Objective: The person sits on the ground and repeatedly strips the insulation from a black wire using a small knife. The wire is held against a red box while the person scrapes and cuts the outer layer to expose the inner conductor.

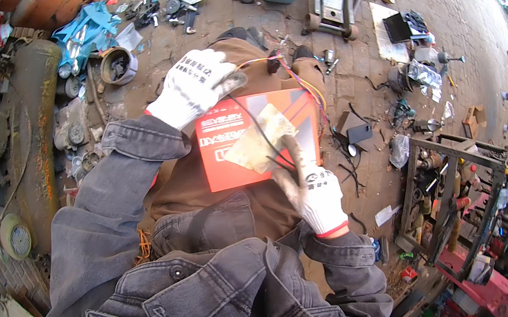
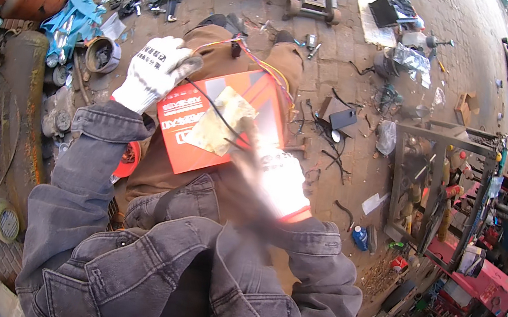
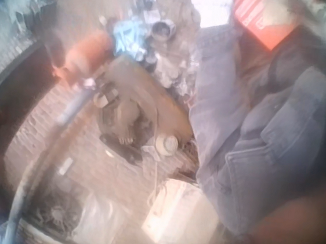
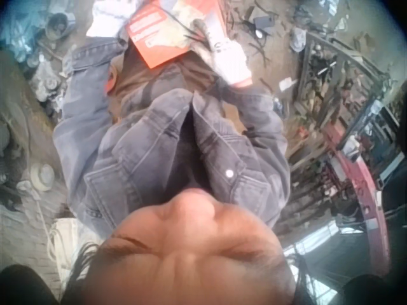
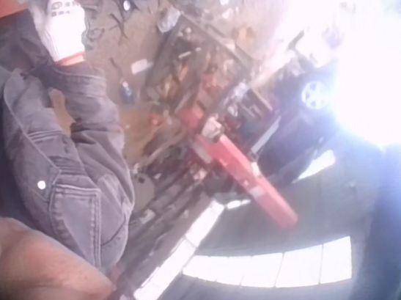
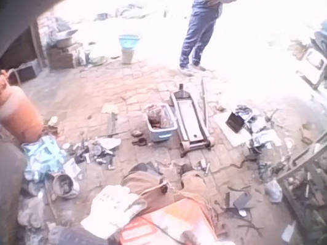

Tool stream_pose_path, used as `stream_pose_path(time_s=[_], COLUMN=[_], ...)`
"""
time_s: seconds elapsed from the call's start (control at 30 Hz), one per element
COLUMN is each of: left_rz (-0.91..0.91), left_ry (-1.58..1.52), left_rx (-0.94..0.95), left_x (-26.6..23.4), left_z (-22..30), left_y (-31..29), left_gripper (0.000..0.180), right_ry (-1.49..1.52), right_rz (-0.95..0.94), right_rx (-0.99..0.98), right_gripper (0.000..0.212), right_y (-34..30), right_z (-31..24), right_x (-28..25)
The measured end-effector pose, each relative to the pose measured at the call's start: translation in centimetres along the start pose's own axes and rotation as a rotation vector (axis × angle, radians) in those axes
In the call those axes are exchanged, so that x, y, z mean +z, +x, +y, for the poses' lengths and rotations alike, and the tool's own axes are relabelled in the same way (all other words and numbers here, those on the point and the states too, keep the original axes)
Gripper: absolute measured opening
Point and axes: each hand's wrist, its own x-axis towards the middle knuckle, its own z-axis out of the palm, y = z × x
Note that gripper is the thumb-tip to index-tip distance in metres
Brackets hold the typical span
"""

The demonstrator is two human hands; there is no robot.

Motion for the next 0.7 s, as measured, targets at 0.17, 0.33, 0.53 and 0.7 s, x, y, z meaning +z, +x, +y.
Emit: stream_pose_path(time_s=[0.17,0.33,0.53,0.7], left_rz=[0.119,0.047,-0.074,-0.123], left_ry=[0.03,-0.089,-0.202,-0.353], left_rx=[-0.044,-0.06,-0.141,-0.208], left_x=[0.3,0.3,-0.7,-0.9], left_z=[0.8,2.0,2.9,3.5], left_y=[-0.3,0.4,0.7,0.9], left_gripper=[0.031,0.027,0.028,0.029], right_ry=[-0.139,-0.017,0.178,0.177], right_rz=[-0.05,0.063,0.21,0.276], right_rx=[0.032,0.014,0.006,-0.131], right_gripper=[0.077,0.069,0.054,0.045], right_y=[-1.3,-2.0,-1.5,-0.4], right_z=[-0.1,-0.3,-1.1,-2.0], right_x=[0.2,0.3,-0.6,-1.2])
